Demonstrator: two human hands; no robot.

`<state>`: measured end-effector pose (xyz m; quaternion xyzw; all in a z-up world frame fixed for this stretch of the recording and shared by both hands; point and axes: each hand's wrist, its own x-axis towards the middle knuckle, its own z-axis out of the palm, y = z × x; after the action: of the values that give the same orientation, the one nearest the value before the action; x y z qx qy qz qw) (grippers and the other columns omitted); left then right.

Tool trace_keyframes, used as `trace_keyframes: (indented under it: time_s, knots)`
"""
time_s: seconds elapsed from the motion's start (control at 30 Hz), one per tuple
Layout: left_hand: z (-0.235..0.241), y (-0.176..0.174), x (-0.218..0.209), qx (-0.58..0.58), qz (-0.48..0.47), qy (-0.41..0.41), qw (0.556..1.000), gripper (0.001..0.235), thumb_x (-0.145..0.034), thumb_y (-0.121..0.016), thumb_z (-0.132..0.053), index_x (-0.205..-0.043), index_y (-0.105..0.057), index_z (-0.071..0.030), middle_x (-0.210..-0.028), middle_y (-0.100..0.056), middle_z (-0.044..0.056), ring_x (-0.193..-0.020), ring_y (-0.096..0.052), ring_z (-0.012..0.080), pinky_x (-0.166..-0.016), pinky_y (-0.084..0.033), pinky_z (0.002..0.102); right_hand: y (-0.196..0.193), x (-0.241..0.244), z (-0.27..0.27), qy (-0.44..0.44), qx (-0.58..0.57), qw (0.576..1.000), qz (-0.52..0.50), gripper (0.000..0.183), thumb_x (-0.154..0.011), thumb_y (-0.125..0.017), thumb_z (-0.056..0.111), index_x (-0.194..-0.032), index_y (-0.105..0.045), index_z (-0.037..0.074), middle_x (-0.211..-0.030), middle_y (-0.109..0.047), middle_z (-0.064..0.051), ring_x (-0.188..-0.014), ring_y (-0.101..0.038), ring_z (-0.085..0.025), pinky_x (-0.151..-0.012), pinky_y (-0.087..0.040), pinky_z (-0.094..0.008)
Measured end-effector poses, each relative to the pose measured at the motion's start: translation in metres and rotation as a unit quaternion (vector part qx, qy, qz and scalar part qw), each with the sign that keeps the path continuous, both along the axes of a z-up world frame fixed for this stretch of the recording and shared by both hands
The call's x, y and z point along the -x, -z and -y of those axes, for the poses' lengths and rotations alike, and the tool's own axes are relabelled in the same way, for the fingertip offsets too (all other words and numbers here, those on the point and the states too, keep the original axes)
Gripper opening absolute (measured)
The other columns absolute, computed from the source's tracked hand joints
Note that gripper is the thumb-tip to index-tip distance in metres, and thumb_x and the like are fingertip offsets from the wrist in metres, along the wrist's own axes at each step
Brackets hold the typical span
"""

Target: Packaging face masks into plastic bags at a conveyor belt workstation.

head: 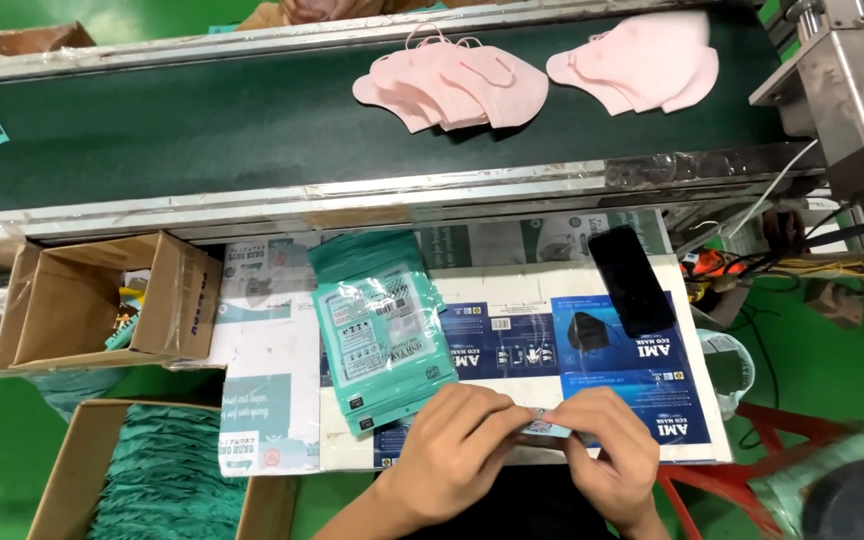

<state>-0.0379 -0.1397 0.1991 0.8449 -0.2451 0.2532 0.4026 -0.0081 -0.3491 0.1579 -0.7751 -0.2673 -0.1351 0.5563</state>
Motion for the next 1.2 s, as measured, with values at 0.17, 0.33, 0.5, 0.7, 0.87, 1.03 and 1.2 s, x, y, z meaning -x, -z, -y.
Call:
trace_keyframes:
  time_s: [0.17,0.33,0.5,0.7,0.87,1.03,1.2]
  knots:
    - [0.007,0.011,0.001,0.004,0.001,0.031,1.000,0.029,-0.082,-0.074,0.006,-0.110,-0.065,0.003,-0.102,-0.065,0.013,-0.092,-0.065,0.0298,-0.082,-0.052,0.038,-0.002,0.002,0.000,0.013,0.012,1.000,0.021,0.033,-0.067,-0.068,-0.016,-0.095,-0.072,0.002,-0.087,-0.072,-0.007,-0.081,-0.070,-0.020,-0.071,-0.055,-0.029]
    - [0.007,0.018,0.003,-0.081,0.049,0.044,0.995,0.034,-0.083,-0.066,-0.001,-0.115,-0.060,0.009,-0.106,-0.061,0.020,-0.093,-0.061,0.0338,-0.085,-0.052,0.042,-0.010,0.001,0.001,0.004,0.012,1.000,0.015,0.034,-0.064,-0.068,-0.015,-0.093,-0.074,0.002,-0.088,-0.074,-0.007,-0.083,-0.071,-0.021,-0.071,-0.056,-0.029]
    - [-0.002,0.019,0.008,-0.112,0.021,0.048,0.992,0.034,-0.085,-0.064,-0.001,-0.117,-0.059,0.008,-0.108,-0.060,0.020,-0.094,-0.061,0.0342,-0.086,-0.052,0.042,-0.009,0.002,0.003,0.000,0.010,1.000,0.019,0.032,-0.064,-0.072,-0.013,-0.093,-0.074,0.002,-0.086,-0.073,-0.006,-0.083,-0.071,-0.021,-0.072,-0.056,-0.030]
    - [-0.012,0.028,0.014,-0.123,0.034,0.018,0.992,0.034,-0.081,-0.066,-0.001,-0.114,-0.061,0.006,-0.105,-0.061,0.019,-0.090,-0.061,0.0323,-0.081,-0.054,0.039,-0.009,0.001,-0.002,0.001,0.005,0.999,0.037,0.033,-0.062,-0.074,-0.011,-0.093,-0.075,0.002,-0.087,-0.073,-0.007,-0.082,-0.071,-0.022,-0.071,-0.055,-0.030]
    - [-0.031,0.038,0.022,-0.103,0.014,-0.027,0.994,0.027,-0.080,-0.072,0.008,-0.106,-0.069,0.004,-0.089,-0.061,0.011,-0.077,-0.060,0.0261,-0.067,-0.049,0.035,-0.019,-0.005,0.005,0.056,-0.010,0.996,0.065,0.036,-0.062,-0.065,-0.015,-0.094,-0.072,0.001,-0.091,-0.074,-0.008,-0.085,-0.070,-0.025,-0.079,-0.055,-0.034]
    - [-0.051,0.027,0.022,-0.036,-0.011,-0.041,0.998,0.027,-0.076,-0.075,0.006,-0.101,-0.069,0.001,-0.087,-0.062,0.011,-0.077,-0.060,0.0266,-0.066,-0.048,0.036,-0.009,-0.015,-0.004,0.022,-0.049,0.997,0.054,0.031,-0.068,-0.063,-0.015,-0.095,-0.072,0.000,-0.093,-0.074,-0.008,-0.085,-0.069,-0.022,-0.077,-0.055,-0.031]
    - [-0.091,0.113,0.038,0.059,-0.060,-0.118,0.989,0.025,-0.068,-0.079,0.003,-0.091,-0.071,-0.005,-0.077,-0.058,0.008,-0.072,-0.056,0.0229,-0.064,-0.043,0.037,-0.007,-0.053,-0.029,-0.049,-0.141,0.989,-0.018,0.018,-0.080,-0.072,-0.007,-0.098,-0.074,-0.002,-0.092,-0.073,-0.009,-0.079,-0.066,-0.016,-0.070,-0.049,-0.026]
